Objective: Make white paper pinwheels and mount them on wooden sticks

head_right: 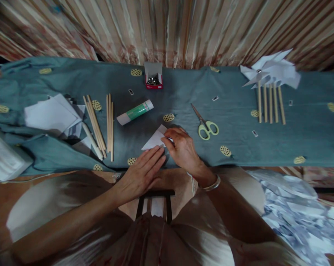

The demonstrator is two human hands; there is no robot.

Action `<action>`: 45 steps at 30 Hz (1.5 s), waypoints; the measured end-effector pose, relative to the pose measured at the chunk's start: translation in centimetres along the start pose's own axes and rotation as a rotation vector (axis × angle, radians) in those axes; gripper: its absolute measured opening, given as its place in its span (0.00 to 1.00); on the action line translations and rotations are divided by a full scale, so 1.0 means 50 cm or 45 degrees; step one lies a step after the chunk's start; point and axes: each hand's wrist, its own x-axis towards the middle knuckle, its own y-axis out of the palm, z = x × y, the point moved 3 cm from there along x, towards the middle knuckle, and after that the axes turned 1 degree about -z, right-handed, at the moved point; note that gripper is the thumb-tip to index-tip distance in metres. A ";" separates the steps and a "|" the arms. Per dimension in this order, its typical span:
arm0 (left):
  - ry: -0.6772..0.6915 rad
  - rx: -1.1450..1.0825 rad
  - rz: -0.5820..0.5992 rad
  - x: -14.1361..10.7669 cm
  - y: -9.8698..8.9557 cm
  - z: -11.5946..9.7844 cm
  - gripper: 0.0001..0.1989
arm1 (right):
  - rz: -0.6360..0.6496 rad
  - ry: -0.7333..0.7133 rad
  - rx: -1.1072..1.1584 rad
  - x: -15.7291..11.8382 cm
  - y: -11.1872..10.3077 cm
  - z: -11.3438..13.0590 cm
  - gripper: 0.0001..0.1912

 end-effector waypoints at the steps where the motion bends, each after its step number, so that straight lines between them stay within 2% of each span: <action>1: -0.013 0.007 0.024 0.000 0.008 -0.003 0.28 | -0.002 -0.005 -0.014 0.000 0.000 0.001 0.07; 4: -0.059 0.015 0.071 0.000 0.022 0.001 0.32 | -0.008 -0.006 -0.039 0.000 0.001 0.003 0.07; 8: -0.081 -0.001 0.117 -0.002 0.028 0.010 0.32 | -0.023 0.028 -0.041 0.001 0.004 -0.001 0.08; 25: -0.077 0.030 0.105 0.002 0.023 0.010 0.36 | -0.031 0.018 -0.073 0.005 0.006 -0.004 0.07; 34: -0.120 -0.024 0.157 0.003 0.025 0.012 0.35 | -0.043 0.052 -0.078 0.004 0.009 -0.004 0.07; 39: -0.117 -0.033 0.183 0.004 0.024 0.012 0.38 | -0.059 0.062 -0.083 0.005 0.010 -0.003 0.07; 45: -0.114 -0.023 0.161 0.005 0.026 0.012 0.36 | -0.072 0.038 -0.098 0.007 0.010 -0.003 0.06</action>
